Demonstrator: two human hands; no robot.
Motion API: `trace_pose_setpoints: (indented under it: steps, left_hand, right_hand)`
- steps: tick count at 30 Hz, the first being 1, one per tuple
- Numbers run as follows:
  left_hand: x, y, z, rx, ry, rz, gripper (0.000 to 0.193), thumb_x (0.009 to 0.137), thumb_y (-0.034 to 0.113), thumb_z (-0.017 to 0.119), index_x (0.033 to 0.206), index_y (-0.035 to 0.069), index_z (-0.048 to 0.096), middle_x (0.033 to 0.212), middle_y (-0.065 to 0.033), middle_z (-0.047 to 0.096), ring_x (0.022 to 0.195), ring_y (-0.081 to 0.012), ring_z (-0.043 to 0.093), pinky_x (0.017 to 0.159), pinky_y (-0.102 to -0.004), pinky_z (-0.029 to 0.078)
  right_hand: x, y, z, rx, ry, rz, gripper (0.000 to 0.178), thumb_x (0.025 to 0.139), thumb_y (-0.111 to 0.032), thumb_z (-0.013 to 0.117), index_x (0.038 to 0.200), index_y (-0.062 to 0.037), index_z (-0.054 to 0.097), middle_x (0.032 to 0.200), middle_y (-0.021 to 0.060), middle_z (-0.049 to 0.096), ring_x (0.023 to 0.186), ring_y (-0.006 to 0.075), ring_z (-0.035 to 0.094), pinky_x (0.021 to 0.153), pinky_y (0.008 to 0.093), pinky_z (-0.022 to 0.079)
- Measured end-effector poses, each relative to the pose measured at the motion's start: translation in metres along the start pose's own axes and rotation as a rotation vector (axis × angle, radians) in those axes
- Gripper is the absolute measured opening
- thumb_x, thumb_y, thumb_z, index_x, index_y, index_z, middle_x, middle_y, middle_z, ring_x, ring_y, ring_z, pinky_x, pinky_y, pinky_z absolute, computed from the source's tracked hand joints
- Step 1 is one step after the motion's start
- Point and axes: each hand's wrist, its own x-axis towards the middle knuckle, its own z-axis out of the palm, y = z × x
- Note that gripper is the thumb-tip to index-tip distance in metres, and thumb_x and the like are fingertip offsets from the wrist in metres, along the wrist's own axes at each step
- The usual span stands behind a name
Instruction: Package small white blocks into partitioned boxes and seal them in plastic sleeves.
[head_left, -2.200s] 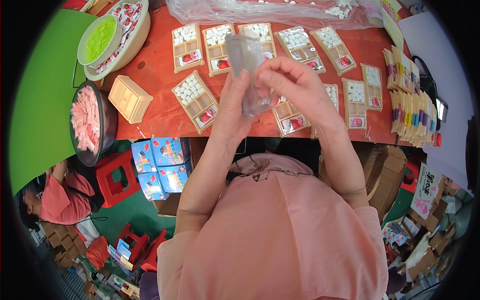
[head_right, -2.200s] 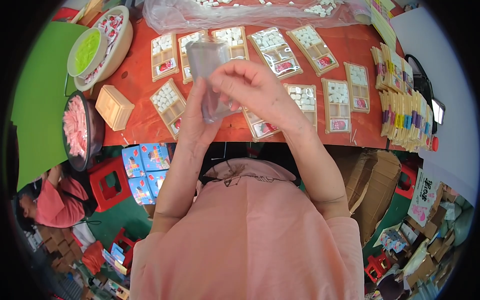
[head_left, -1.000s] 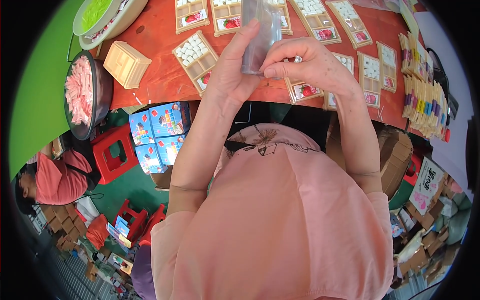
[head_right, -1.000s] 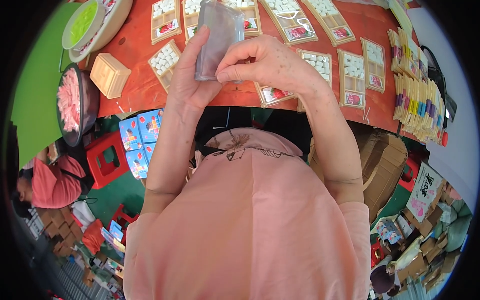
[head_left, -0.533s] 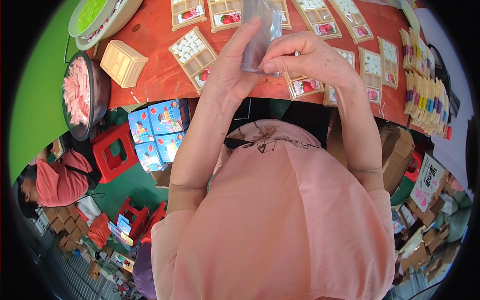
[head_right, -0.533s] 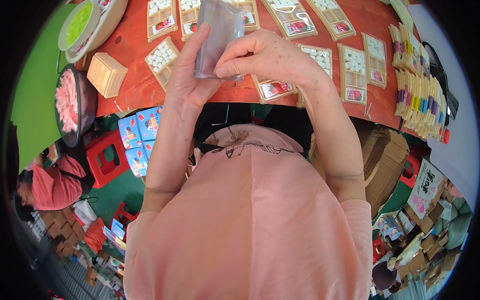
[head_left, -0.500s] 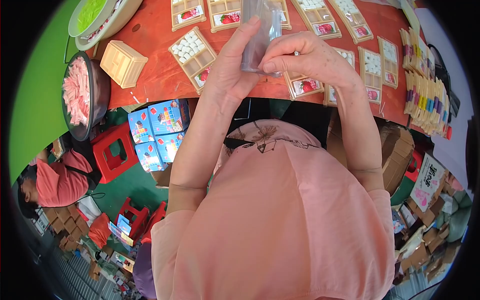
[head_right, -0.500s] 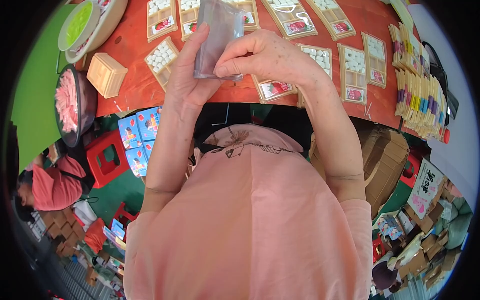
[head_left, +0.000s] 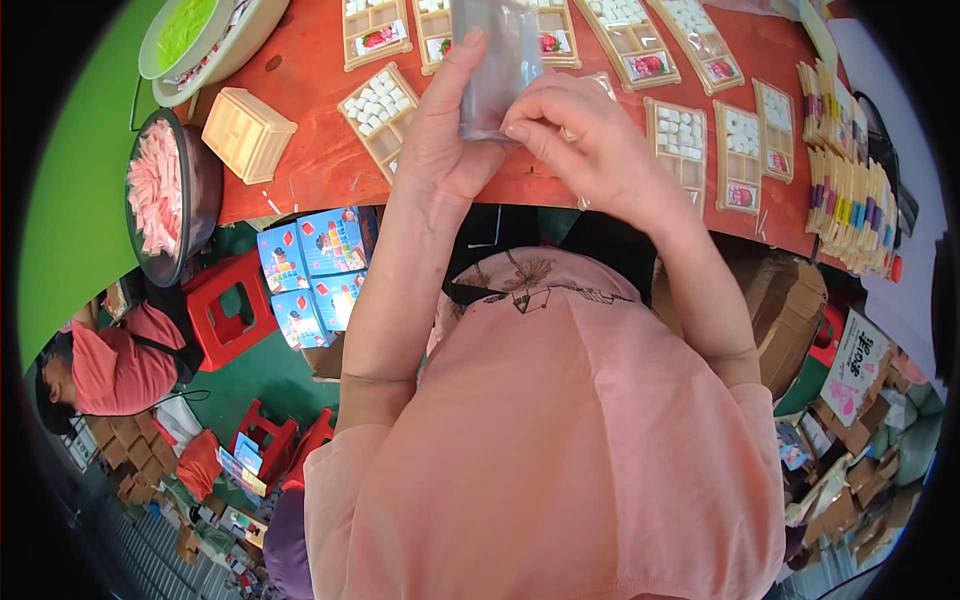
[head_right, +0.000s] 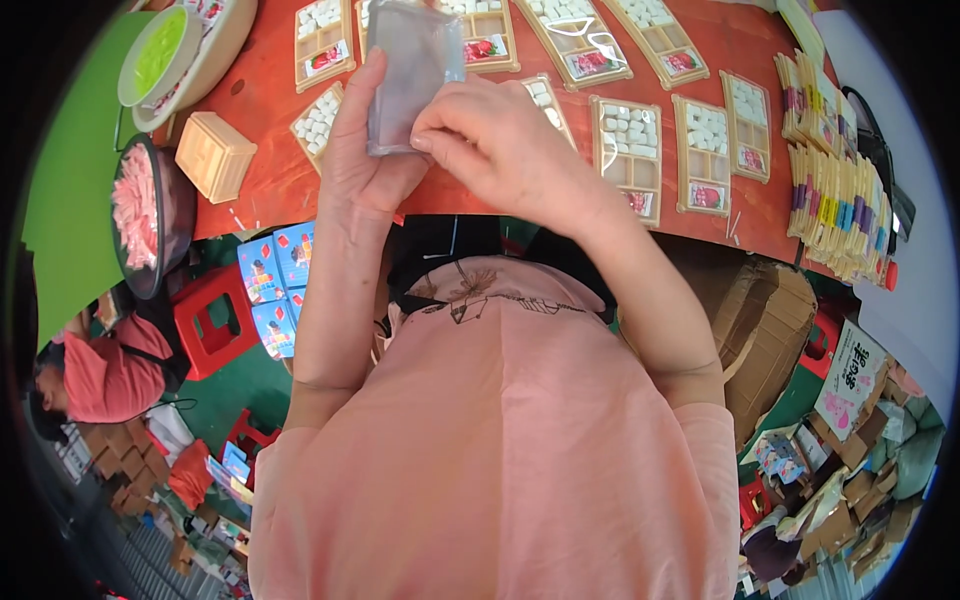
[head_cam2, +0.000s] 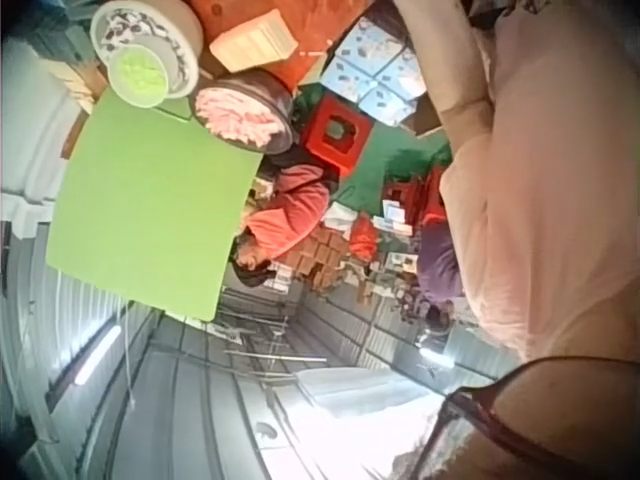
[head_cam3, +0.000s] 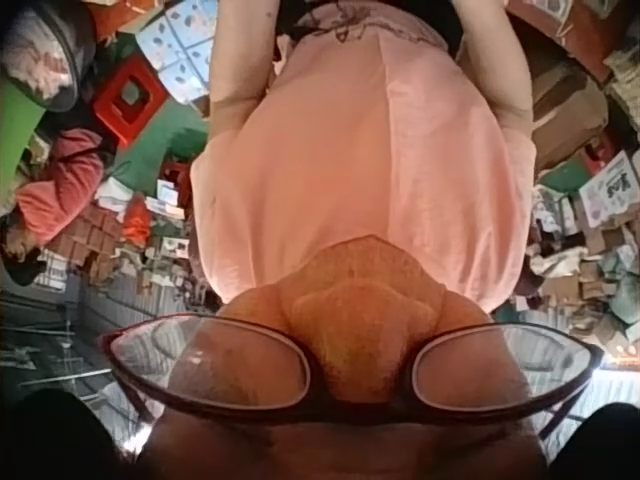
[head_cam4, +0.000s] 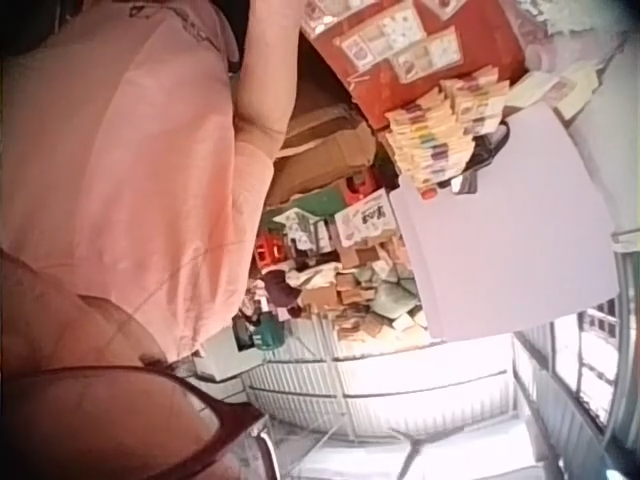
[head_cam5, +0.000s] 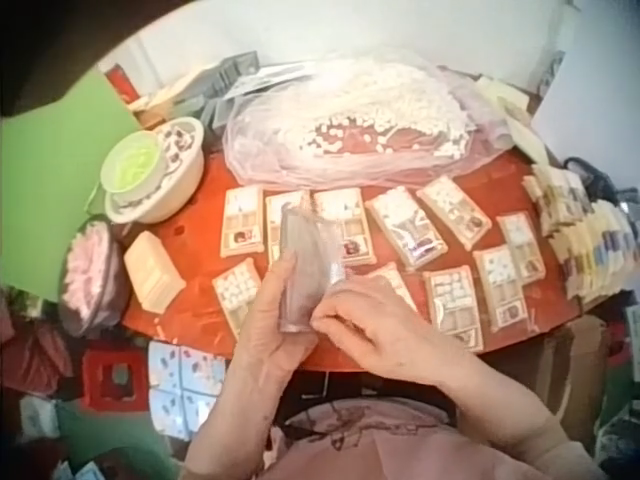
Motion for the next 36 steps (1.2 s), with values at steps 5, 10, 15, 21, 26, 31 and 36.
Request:
trace_pose_setpoints:
  steps: [5,10,15,21,26,31,36]
  left_hand:
    - [0.002,0.007,0.007,0.043,-0.005,0.067,0.037,0.095,0.031,0.070,0.124,0.010,0.061,0.108,-0.0047,0.070,0.097,-0.0173,0.068,0.083,-0.0335,0.056]
    - [0.003,0.003,0.000,0.107,0.040,0.065,0.037,0.096,0.035,0.067,0.123,0.010,0.061,0.106,-0.0052,0.070,0.095,-0.0166,0.068,0.081,-0.0349,0.057]
    - [0.001,0.010,0.007,0.097,0.046,0.085,0.044,0.096,0.037,0.067,0.128,0.008,0.057,0.108,-0.0086,0.069,0.099,-0.0207,0.069,0.084,-0.0374,0.058]
    - [0.025,0.022,0.010,0.160,0.019,0.196,0.050,0.096,0.037,0.066,0.133,0.006,0.052,0.119,-0.0099,0.065,0.106,-0.0220,0.068,0.092,-0.0427,0.057]
    - [0.048,0.027,0.009,0.153,0.040,0.220,0.051,0.095,0.035,0.067,0.134,0.006,0.050,0.117,-0.0082,0.065,0.109,-0.0217,0.067,0.093,-0.0439,0.056]
    - [0.053,0.028,0.004,0.180,0.103,0.262,0.050,0.095,0.031,0.067,0.134,0.005,0.048,0.117,-0.0076,0.064,0.108,-0.0209,0.067,0.093,-0.0436,0.055]
    - [0.038,0.022,0.011,0.219,0.075,0.341,0.048,0.096,0.027,0.067,0.133,0.004,0.048,0.116,-0.0093,0.064,0.099,-0.0197,0.068,0.082,-0.0381,0.060]
  right_hand:
    - [0.003,-0.008,0.015,-0.531,0.265,-0.318,0.020,0.080,-0.002,0.073,0.096,-0.0064,0.062,0.096,0.0070,0.064,0.095,0.0270,0.062,0.092,0.0404,0.042]
    - [0.003,-0.003,0.016,-0.307,0.304,-0.242,0.020,0.076,0.006,0.070,0.093,-0.0012,0.062,0.094,0.0093,0.065,0.080,0.0249,0.065,0.065,0.0347,0.053]
    - [0.002,-0.004,0.006,0.103,0.304,0.112,0.003,0.094,-0.001,0.063,0.095,-0.0004,0.061,0.108,0.0093,0.069,0.091,0.0120,0.068,0.062,0.0290,0.056]
    - [0.012,0.030,0.000,0.870,0.612,0.514,0.010,0.102,-0.010,0.054,0.104,-0.0011,0.058,0.100,0.0136,0.071,0.097,0.0234,0.073,0.066,0.0279,0.062]
    - [0.019,0.033,0.003,0.915,0.672,0.688,0.016,0.100,-0.015,0.055,0.105,0.0008,0.057,0.098,0.0185,0.072,0.079,0.0247,0.075,0.056,0.0283,0.061]
    - [0.020,0.034,0.001,1.000,0.597,0.747,0.018,0.100,-0.015,0.055,0.106,0.0018,0.058,0.098,0.0184,0.072,0.078,0.0224,0.075,0.056,0.0281,0.061]
    - [0.023,0.025,0.005,1.028,0.573,0.783,0.021,0.101,-0.016,0.055,0.110,0.0026,0.059,0.099,0.0176,0.073,0.075,0.0207,0.074,0.055,0.0277,0.061]
